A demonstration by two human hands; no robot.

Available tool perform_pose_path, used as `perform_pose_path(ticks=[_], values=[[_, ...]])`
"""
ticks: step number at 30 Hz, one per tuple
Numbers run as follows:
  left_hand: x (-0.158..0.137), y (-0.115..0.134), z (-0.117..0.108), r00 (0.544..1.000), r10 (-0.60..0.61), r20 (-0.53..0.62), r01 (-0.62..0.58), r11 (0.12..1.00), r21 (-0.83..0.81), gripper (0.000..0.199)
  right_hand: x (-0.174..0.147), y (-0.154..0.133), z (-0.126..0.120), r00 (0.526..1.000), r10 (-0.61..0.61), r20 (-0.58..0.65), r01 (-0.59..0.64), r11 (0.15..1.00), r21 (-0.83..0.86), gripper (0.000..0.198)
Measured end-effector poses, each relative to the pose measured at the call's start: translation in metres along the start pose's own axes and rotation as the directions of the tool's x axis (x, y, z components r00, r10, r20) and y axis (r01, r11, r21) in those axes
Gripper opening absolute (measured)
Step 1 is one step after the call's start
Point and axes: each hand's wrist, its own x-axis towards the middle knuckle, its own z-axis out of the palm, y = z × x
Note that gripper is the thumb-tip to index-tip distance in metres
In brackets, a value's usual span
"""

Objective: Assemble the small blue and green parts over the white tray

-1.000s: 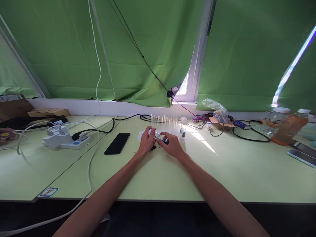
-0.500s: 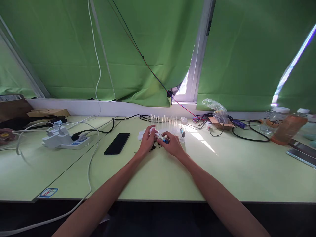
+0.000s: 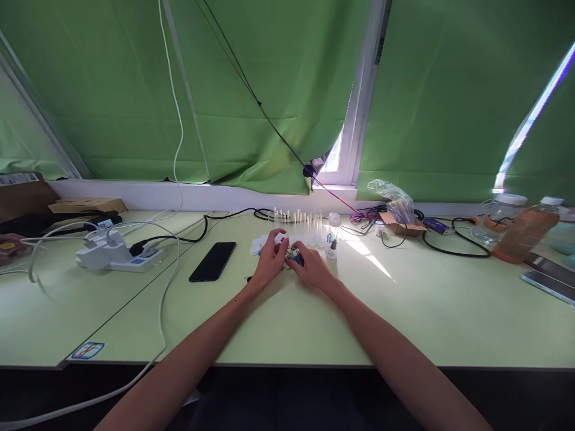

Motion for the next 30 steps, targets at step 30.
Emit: perform_pose_path(ticks=[30], values=[[0.0, -0.0003, -0.0019, 0.999, 0.026, 0.018, -0.027, 0.999, 0.034, 0.031, -0.0005, 0.0047, 0.001, 0.999, -0.039, -0.005, 0.039, 0.999, 0.011, 0.027]])
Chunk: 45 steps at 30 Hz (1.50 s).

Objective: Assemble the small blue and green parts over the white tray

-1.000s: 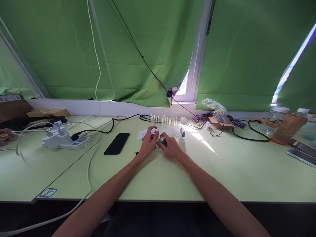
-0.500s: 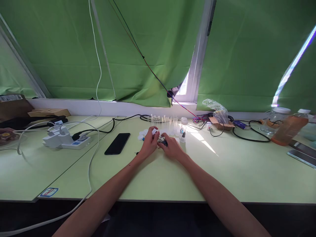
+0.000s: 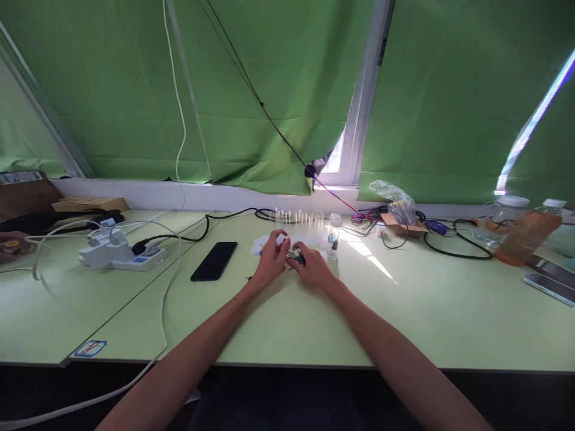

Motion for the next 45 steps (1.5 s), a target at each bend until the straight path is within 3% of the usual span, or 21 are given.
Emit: perform_pose_path(ticks=[11, 26, 45], values=[[0.002, 0.014, -0.003, 0.994, -0.081, -0.077, 0.064, 0.976, -0.209, 0.045, 0.004, -0.003, 0.002, 0.99, 0.033, -0.136, -0.011, 0.987, 0.158, 0.035], [-0.001, 0.009, 0.001, 0.999, -0.032, 0.014, 0.034, 0.993, -0.11, 0.054, 0.006, -0.002, 0.001, 0.99, 0.032, -0.135, -0.002, 0.976, 0.217, 0.038], [-0.003, 0.008, 0.002, 1.0, -0.006, -0.021, 0.004, 0.995, -0.102, 0.051, 0.005, -0.002, 0.002, 0.997, 0.026, -0.068, -0.006, 0.963, 0.27, 0.033]])
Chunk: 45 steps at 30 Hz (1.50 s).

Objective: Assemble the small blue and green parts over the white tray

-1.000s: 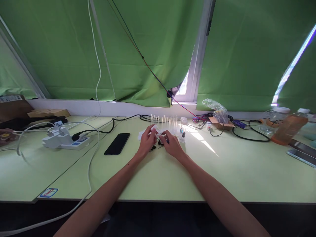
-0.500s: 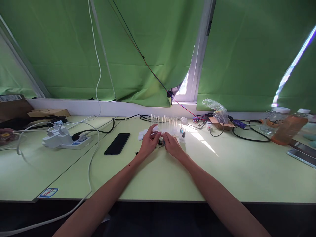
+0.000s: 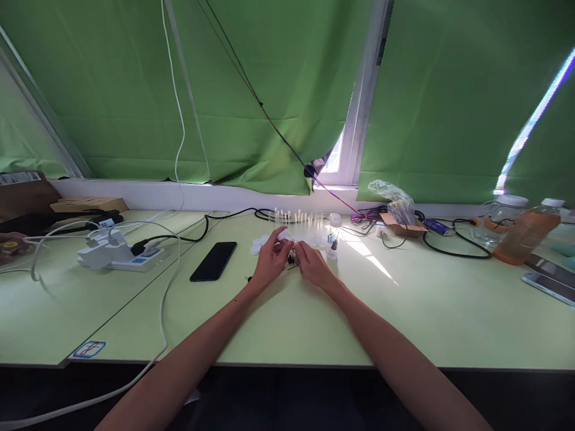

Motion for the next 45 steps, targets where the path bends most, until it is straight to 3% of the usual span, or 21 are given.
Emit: perform_pose_path(ticks=[26, 45], values=[[-0.0029, 0.0048, 0.0016, 0.999, 0.02, -0.04, -0.017, 0.997, 0.081, 0.053, -0.0013, 0.0015, 0.0002, 1.0, 0.016, 0.015, -0.016, 1.0, -0.014, 0.034], [0.0012, 0.0042, 0.0008, 0.999, -0.03, 0.016, 0.03, 0.999, -0.02, 0.054, 0.0007, -0.0022, -0.0017, 0.999, -0.016, -0.044, 0.014, 0.998, -0.053, 0.029]])
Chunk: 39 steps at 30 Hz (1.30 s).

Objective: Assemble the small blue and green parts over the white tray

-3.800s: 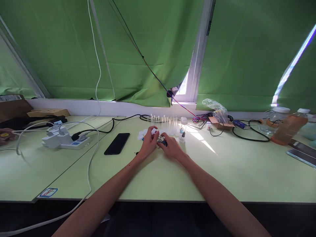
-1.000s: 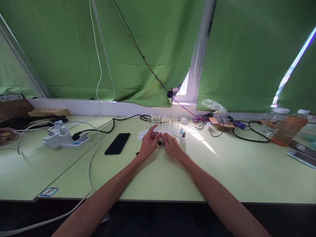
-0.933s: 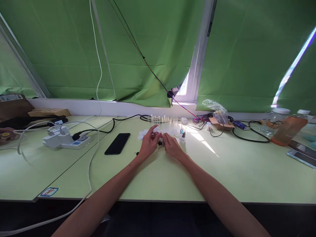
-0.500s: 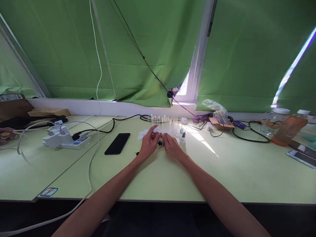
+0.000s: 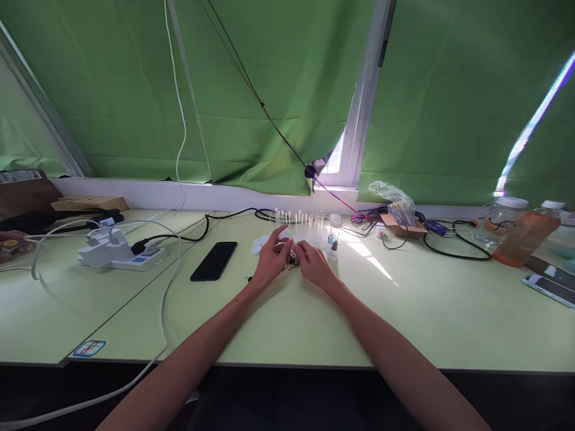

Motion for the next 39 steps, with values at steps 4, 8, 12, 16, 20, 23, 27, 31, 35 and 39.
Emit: perform_pose_path(ticks=[4, 8, 12, 16, 20, 23, 27, 31, 35, 39], values=[[0.0017, -0.0042, -0.0015, 1.0, 0.001, -0.013, -0.001, 1.0, 0.007, 0.058, 0.0009, 0.0005, 0.0008, 0.998, 0.055, -0.038, -0.054, 0.998, 0.015, 0.024], [0.002, -0.0058, -0.0016, 1.0, -0.005, -0.01, 0.005, 1.0, 0.004, 0.056, 0.0009, 0.0014, 0.0013, 0.995, 0.069, -0.068, -0.068, 0.998, 0.014, 0.025], [0.0008, -0.0028, -0.0008, 1.0, -0.001, -0.011, 0.002, 1.0, 0.031, 0.056, 0.0005, 0.0008, 0.0009, 0.995, 0.035, -0.092, -0.036, 0.999, -0.014, 0.026], [0.0003, -0.0009, -0.0006, 1.0, 0.001, 0.007, -0.002, 1.0, 0.031, 0.056, 0.0005, 0.0002, 0.0008, 0.995, 0.003, -0.099, -0.006, 0.999, -0.037, 0.024], [0.0008, -0.0009, -0.0012, 1.0, 0.024, 0.011, -0.025, 0.999, 0.028, 0.053, 0.0001, 0.0016, 0.0016, 0.994, -0.021, -0.103, 0.017, 0.999, -0.04, 0.025], [0.0008, -0.0004, -0.0014, 0.999, 0.038, 0.01, -0.038, 0.999, 0.024, 0.052, -0.0002, 0.0026, 0.0024, 0.994, -0.028, -0.102, 0.025, 0.999, -0.035, 0.025], [0.0001, 0.0009, -0.0014, 0.999, 0.039, 0.007, -0.039, 0.999, 0.019, 0.052, -0.0002, 0.0032, 0.0029, 0.994, -0.037, -0.101, 0.033, 0.999, -0.035, 0.024], [0.0001, 0.001, -0.002, 1.0, 0.02, 0.013, -0.02, 1.0, 0.006, 0.054, 0.0, 0.0037, 0.0033, 0.995, -0.041, -0.09, 0.038, 0.999, -0.039, 0.023], [0.0005, 0.001, -0.0027, 1.0, 0.011, 0.019, -0.011, 1.0, -0.003, 0.053, 0.0003, 0.0042, 0.0037, 0.996, -0.041, -0.082, 0.037, 0.998, -0.047, 0.023], [0.0006, 0.0014, -0.0035, 1.0, 0.014, 0.019, -0.014, 1.0, -0.001, 0.053, 0.0002, 0.0049, 0.0042, 0.995, -0.051, -0.08, 0.047, 0.998, -0.043, 0.023]])
